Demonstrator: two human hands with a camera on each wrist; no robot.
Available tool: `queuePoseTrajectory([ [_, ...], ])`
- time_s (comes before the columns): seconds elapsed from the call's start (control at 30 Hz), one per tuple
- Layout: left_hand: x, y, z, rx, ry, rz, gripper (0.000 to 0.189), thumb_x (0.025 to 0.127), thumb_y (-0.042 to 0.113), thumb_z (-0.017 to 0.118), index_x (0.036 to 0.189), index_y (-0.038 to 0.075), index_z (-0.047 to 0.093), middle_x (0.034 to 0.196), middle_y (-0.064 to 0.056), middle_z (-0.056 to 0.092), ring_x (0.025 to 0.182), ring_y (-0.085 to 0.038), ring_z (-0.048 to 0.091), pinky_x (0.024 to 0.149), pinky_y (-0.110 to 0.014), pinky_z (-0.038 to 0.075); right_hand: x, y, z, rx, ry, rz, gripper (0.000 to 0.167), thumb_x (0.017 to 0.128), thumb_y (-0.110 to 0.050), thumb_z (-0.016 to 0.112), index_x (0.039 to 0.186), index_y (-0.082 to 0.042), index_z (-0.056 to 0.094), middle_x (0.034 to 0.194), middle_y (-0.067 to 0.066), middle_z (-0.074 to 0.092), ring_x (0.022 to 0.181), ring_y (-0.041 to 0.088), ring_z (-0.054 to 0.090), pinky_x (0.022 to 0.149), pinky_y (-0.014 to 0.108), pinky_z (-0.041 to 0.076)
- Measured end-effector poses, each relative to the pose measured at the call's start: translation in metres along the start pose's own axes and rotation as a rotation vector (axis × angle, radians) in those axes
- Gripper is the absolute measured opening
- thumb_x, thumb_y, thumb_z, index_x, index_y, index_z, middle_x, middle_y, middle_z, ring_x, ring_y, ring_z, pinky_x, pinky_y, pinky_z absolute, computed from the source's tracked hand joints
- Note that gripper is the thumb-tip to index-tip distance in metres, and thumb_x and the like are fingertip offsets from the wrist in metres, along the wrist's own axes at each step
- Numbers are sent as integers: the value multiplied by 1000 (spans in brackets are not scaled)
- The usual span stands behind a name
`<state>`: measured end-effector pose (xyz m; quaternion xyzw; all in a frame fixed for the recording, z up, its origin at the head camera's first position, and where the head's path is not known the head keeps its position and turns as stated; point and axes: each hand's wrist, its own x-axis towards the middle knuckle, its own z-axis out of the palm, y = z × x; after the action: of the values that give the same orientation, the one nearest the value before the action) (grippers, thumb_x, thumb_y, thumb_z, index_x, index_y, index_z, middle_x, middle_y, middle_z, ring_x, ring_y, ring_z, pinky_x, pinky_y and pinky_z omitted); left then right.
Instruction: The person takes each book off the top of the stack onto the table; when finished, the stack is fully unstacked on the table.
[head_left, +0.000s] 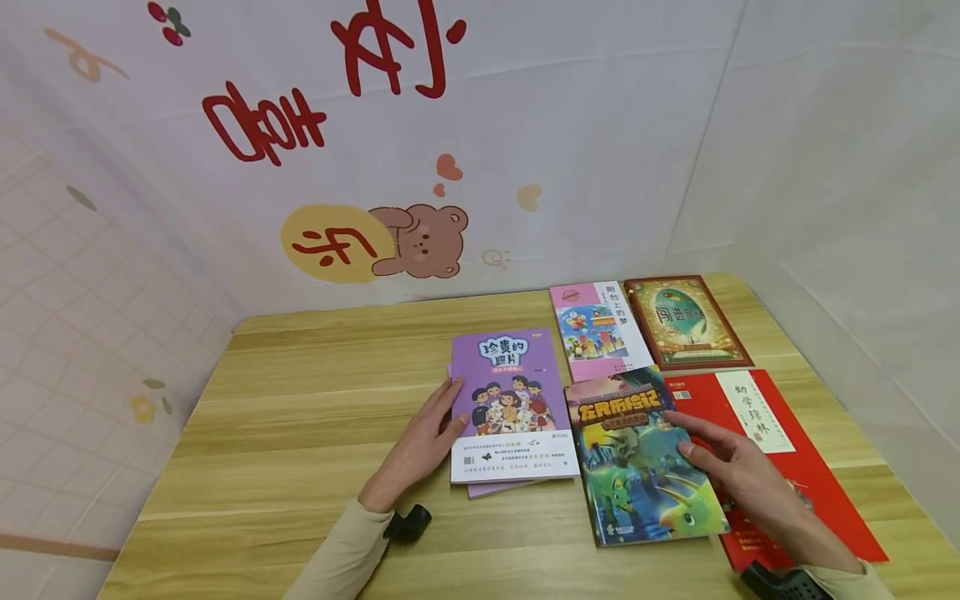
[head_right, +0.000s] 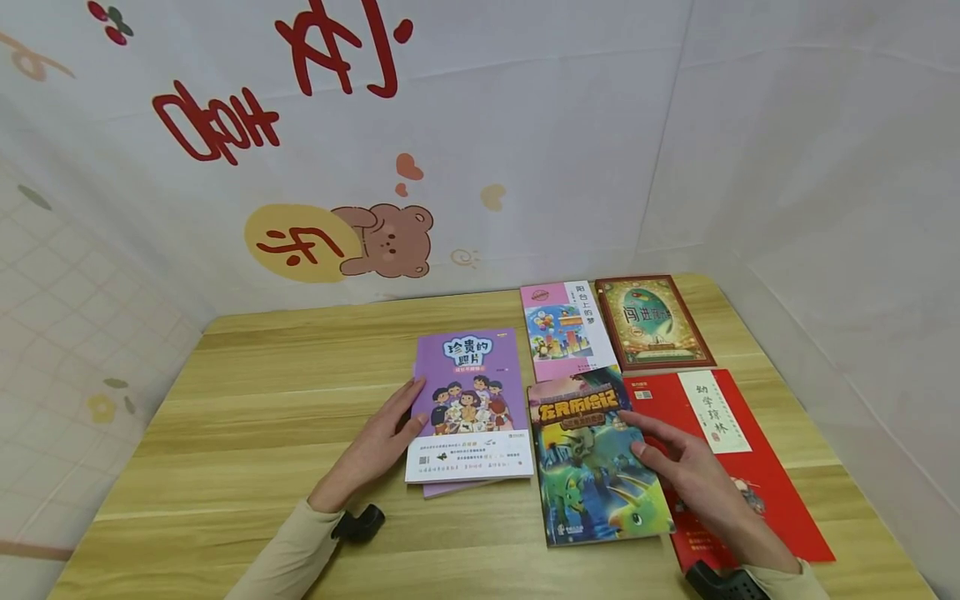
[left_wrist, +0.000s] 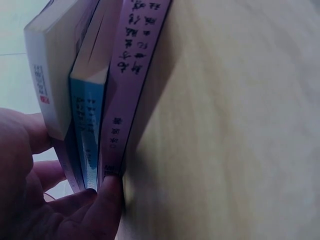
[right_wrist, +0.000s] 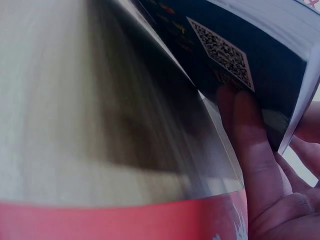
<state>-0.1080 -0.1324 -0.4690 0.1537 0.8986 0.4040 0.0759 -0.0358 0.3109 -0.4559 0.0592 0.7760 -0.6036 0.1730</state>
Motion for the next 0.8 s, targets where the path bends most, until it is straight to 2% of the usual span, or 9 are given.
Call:
queuePoseTrajectory([
  [0.13, 0, 0, 0, 6, -1, 0, 63, 109, 33, 53, 165, 17, 28, 170, -15, 22, 154, -39, 25, 121, -59, 25, 1, 0, 1, -49, 14, 0, 62, 105, -36, 62, 160, -16, 42, 153, 28, 42, 107, 26, 69, 82, 39, 62],
  [0.37, 0, 1, 0, 6, 0, 1, 63, 109, 32, 53, 165, 16, 28, 170, -16, 22, 153, -41, 25, 121, -60, 25, 1, -4, 1, -327, 20, -88, 61, 101, -33, 69, 155, -13, 49, 142, 30, 53, 93, 24, 72, 71, 32, 62],
  [0.57, 0, 0, 0, 8, -2, 2, 63, 109, 32, 53, 165, 17, 28, 170, -16, 22, 154, -40, 24, 121, -61, 24, 3, -7, 1, -601, 69, -189, 55, 96, -31, 76, 146, -12, 61, 129, 20, 64, 93, 20, 64, 70, 25, 57],
  [0.8, 0, 0, 0, 1, 0, 1, 63, 109, 32, 53, 165, 16, 28, 170, -16, 22, 154, -39, 23, 121, -60, 23, 5, -6, 1, -740, 112, -324, 48, 89, -23, 83, 135, -12, 70, 114, 7, 69, 84, 13, 59, 66, 24, 54],
])
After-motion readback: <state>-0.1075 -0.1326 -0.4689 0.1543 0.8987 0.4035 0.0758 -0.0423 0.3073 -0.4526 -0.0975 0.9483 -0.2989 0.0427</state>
